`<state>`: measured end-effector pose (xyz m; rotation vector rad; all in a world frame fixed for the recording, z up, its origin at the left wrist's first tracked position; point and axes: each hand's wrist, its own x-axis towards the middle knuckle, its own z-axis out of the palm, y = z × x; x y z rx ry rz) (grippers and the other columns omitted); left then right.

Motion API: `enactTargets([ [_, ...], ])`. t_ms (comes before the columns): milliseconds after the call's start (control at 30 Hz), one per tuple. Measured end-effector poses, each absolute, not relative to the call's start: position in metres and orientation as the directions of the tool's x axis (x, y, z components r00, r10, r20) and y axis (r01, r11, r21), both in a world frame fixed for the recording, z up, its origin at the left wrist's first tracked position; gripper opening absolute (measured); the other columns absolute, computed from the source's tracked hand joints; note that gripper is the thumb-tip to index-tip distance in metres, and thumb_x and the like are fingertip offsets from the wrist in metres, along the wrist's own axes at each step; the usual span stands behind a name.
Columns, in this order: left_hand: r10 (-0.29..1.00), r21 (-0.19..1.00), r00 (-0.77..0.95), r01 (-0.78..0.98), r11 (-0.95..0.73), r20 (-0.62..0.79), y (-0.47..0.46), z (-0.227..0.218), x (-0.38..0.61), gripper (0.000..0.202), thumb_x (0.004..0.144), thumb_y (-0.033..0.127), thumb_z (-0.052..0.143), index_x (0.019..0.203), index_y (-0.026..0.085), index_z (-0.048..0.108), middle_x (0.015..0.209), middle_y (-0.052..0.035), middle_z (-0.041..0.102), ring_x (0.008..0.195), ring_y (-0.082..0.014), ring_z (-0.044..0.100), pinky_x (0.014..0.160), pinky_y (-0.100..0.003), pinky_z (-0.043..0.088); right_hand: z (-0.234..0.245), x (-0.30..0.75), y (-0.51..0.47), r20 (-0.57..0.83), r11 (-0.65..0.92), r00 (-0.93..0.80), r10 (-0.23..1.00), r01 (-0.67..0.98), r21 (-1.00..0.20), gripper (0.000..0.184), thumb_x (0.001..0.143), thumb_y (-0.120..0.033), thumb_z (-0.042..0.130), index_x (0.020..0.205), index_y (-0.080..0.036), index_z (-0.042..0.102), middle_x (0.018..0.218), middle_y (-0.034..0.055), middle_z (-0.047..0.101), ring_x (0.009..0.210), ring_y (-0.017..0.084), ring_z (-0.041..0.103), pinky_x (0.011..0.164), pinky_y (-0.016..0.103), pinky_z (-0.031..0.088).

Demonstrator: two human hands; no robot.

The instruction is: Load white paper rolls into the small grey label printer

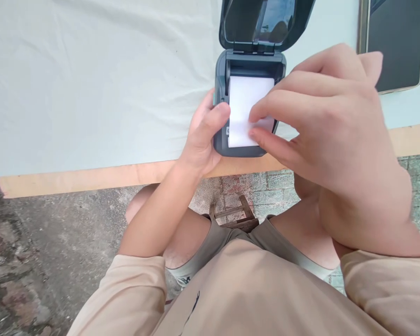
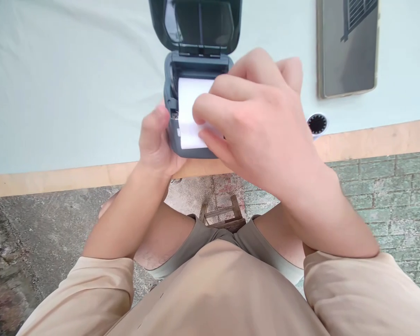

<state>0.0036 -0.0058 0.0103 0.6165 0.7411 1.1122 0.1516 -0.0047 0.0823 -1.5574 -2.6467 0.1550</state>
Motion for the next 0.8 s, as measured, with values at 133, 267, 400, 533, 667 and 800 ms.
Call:
enactTargets([
  [133, 0.943, 0.794, 0.285, -0.528, 0.302, -0.169, -0.007, 0.010, 0.002, 0.031, 0.067, 0.019, 0.060, 0.096, 0.022, 0.049, 0.080, 0.0016, 0.056, 0.095, -0.0186, 0.059, 0.079, -0.027, 0.049, 0.084, 0.152, -0.006, -0.035, 0.470, -0.483, 0.875, 0.864, -0.181, 0.024, 0.078, -0.043, 0.040, 0.083, -0.025, 0.054, 0.083, 0.0009, 0.056, 0.100, 0.022, 0.043, 0.078, 0.040, 0.025],
  [267, 0.937, 0.775, 0.267, -0.533, 0.338, -0.225, -0.006, 0.008, 0.001, 0.025, 0.073, 0.025, 0.052, 0.098, 0.021, 0.049, 0.085, -0.0001, 0.057, 0.095, -0.0170, 0.059, 0.081, -0.026, 0.048, 0.087, 0.157, -0.008, -0.020, 0.553, -0.570, 0.821, 0.804, -0.218, 0.025, 0.074, -0.044, 0.046, 0.093, -0.029, 0.051, 0.099, -0.0022, 0.054, 0.102, 0.021, 0.042, 0.078, 0.037, 0.024],
  [400, 0.924, 0.708, 0.291, -0.597, 0.378, -0.248, -0.005, 0.006, 0.003, 0.024, 0.075, 0.032, 0.050, 0.096, 0.021, 0.050, 0.084, -0.0010, 0.060, 0.092, -0.0151, 0.059, 0.080, -0.023, 0.047, 0.086, 0.161, -0.007, 0.007, 0.567, -0.574, 0.819, 0.806, -0.168, 0.019, 0.075, -0.036, 0.046, 0.092, -0.028, 0.050, 0.100, -0.0041, 0.053, 0.105, 0.019, 0.042, 0.078, 0.035, 0.024],
  [533, 0.934, 0.678, 0.274, -0.643, 0.356, -0.230, -0.004, 0.005, 0.006, 0.020, 0.075, 0.032, 0.050, 0.093, 0.022, 0.049, 0.076, -0.0003, 0.059, 0.080, -0.0127, 0.059, 0.075, -0.022, 0.047, 0.080, 0.163, -0.004, 0.172, 0.604, -0.582, 0.795, 0.787, -0.124, 0.019, 0.081, -0.035, 0.037, 0.091, -0.027, 0.051, 0.086, -0.0028, 0.055, 0.096, 0.013, 0.047, 0.081, 0.037, 0.024],
  [667, 0.918, 0.671, 0.305, -0.628, 0.395, -0.255, -0.006, 0.006, 0.004, 0.026, 0.076, 0.033, 0.048, 0.098, 0.020, 0.048, 0.083, -0.0020, 0.058, 0.087, -0.0149, 0.059, 0.080, -0.025, 0.046, 0.077, 0.165, -0.004, 0.137, 0.712, -0.701, 0.700, 0.673, -0.199, 0.019, 0.076, -0.042, 0.045, 0.085, -0.030, 0.056, 0.089, -0.0060, 0.057, 0.098, 0.016, 0.048, 0.082, 0.039, 0.028],
  [800, 0.919, 0.709, 0.305, -0.590, 0.387, -0.248, -0.007, 0.007, 0.002, 0.023, 0.078, 0.027, 0.044, 0.100, 0.020, 0.046, 0.092, -0.0017, 0.056, 0.097, -0.0177, 0.058, 0.083, -0.030, 0.045, 0.085, 0.164, -0.004, 0.203, 0.573, -0.544, 0.814, 0.697, -0.430, 0.025, 0.075, -0.047, 0.043, 0.091, -0.031, 0.054, 0.103, -0.0059, 0.050, 0.105, 0.017, 0.043, 0.092, 0.041, 0.027],
])
